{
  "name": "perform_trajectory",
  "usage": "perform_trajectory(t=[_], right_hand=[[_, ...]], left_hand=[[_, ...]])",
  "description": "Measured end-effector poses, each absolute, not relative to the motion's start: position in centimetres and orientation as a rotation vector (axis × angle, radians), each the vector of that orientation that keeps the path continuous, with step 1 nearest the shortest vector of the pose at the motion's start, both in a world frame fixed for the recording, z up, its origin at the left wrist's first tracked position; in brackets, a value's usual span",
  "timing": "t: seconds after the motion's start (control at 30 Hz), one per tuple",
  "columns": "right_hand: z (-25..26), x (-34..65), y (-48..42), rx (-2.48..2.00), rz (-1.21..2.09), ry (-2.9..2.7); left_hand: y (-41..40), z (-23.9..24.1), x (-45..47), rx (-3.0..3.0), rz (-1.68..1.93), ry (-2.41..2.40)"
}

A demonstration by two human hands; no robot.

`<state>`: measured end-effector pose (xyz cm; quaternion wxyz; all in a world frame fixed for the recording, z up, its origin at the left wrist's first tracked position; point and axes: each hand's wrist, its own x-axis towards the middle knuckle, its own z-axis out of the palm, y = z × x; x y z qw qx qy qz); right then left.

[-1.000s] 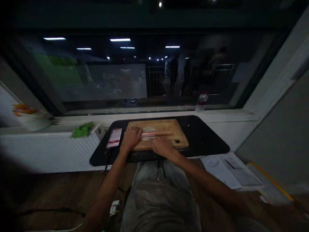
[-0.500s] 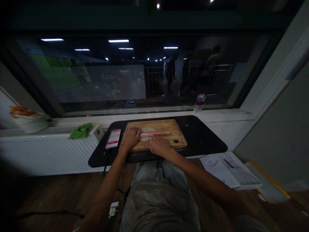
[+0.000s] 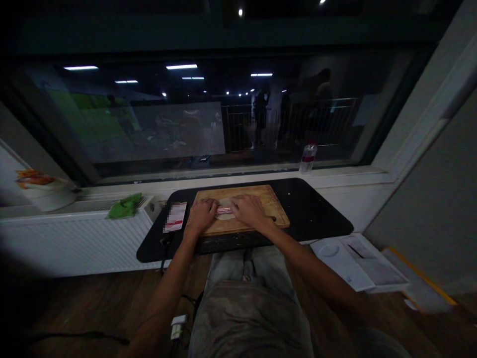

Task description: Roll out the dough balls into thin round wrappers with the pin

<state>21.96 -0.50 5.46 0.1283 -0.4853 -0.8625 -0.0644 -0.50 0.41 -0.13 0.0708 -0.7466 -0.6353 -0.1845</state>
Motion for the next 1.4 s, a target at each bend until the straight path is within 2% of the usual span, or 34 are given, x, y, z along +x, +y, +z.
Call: perform_trajectory(t=[0.17, 0.37, 0.6, 1.4], right_hand=[[5.0, 23.5, 3.2, -1.543, -0.261, -2.383], [1.7, 24.1, 4.4, -1.624, -0.101, -2.502], [0.9, 24.4, 2.8, -1.568, -0.168, -2.549], [0.6, 23.8, -2.3, -1.681, -0.192, -2.319]], left_hand=[[0.4, -0.1, -0.4, -2.219, -0.570, -1.910], [-0.2, 0.9, 0.0, -2.226, -0.281, -1.866], [-1.8, 1.4, -0.1, -2.275, -0.135, -1.814], [-4.1, -0.7, -0.4, -2.232, -0.462, -1.898]])
